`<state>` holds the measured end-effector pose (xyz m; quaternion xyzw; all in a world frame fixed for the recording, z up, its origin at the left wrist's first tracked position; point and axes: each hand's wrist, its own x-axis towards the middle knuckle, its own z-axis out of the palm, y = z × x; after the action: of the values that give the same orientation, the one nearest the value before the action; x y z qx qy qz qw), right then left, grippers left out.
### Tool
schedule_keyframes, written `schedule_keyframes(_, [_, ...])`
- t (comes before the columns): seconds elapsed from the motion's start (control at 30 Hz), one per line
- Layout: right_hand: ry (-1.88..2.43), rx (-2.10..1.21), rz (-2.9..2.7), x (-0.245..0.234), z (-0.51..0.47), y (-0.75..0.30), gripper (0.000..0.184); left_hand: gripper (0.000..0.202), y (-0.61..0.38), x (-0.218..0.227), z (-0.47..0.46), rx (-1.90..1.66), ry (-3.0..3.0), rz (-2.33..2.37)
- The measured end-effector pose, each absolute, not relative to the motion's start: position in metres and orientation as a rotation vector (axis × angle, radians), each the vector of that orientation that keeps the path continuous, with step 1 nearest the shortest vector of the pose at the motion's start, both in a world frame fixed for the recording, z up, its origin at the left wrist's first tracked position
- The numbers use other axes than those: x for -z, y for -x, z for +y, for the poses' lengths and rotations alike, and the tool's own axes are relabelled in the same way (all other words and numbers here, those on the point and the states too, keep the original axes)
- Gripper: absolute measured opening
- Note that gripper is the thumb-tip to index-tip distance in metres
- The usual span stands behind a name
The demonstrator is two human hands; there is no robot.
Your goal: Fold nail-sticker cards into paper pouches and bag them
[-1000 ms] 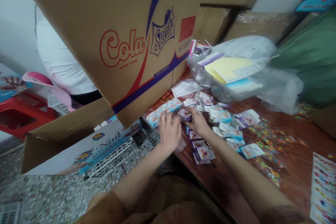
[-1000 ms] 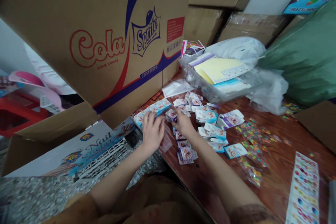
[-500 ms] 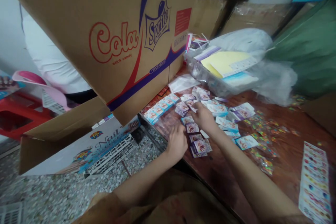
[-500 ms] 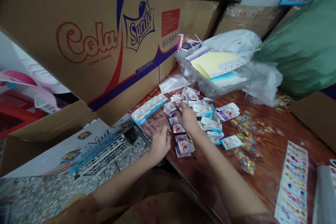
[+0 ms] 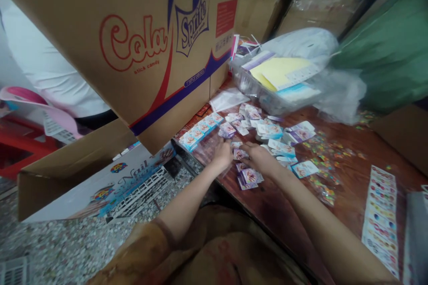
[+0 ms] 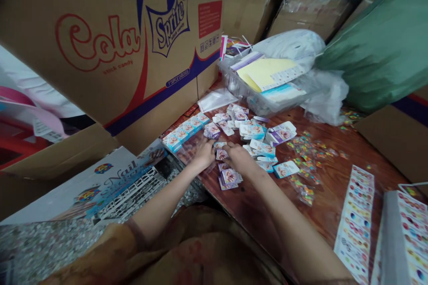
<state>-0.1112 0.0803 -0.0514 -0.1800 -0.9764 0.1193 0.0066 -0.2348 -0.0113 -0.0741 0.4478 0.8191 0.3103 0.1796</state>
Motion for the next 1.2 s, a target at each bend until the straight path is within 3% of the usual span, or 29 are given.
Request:
schedule_keyframes(0.2, [0.594, -0.429, -2.945, 0.047, 0.082, 0.099, 0.021, 0.037, 0.230, 0.070, -0.012, -0.768, -1.288, 2.332])
schedule_keyframes(0.37, [0.590, -0.897, -2.638, 0.025, 0.087, 0.074, 0.027, 0.025, 0.227, 0.067, -0.019, -0.719, -1.399, 2.207])
schedule_keyframes(0.53, [0.542, -1.313, -2.677, 0.016, 0.080, 0.050, 0.032, 0.021, 0.220, 0.067, -0.025, -0.725, -1.473, 2.129])
schedule_keyframes(0.73, [0.584, -1.148, -2.681, 0.030, 0.070, 0.046, 0.033, 0.035, 0.214, 0.056, -0.050, -0.998, -1.610, 1.977])
schedule_keyframes(0.83, [0.501, -1.126, -2.751, 0.030, 0.067, 0.046, 0.035, 0.067, 0.210, 0.057, -0.067, -1.114, -1.732, 1.714])
schedule_keyframes(0.93, [0.392, -1.037, -2.863, 0.036, 0.065, 0.045, 0.054, 0.095, 0.203, 0.066, -0.077, -1.110, -1.760, 1.663])
schedule_keyframes(1.0, [0.360, -0.962, -2.914, 0.045, 0.064, 0.044, 0.058, 0.095, 0.197, 0.075, -0.079, -1.079, -1.744, 1.710])
schedule_keyframes(1.2, [0.385, -0.888, -2.959, 0.049, 0.060, 0.046, 0.046, 0.072, 0.186, 0.088, -0.076, -1.121, -1.722, 1.757])
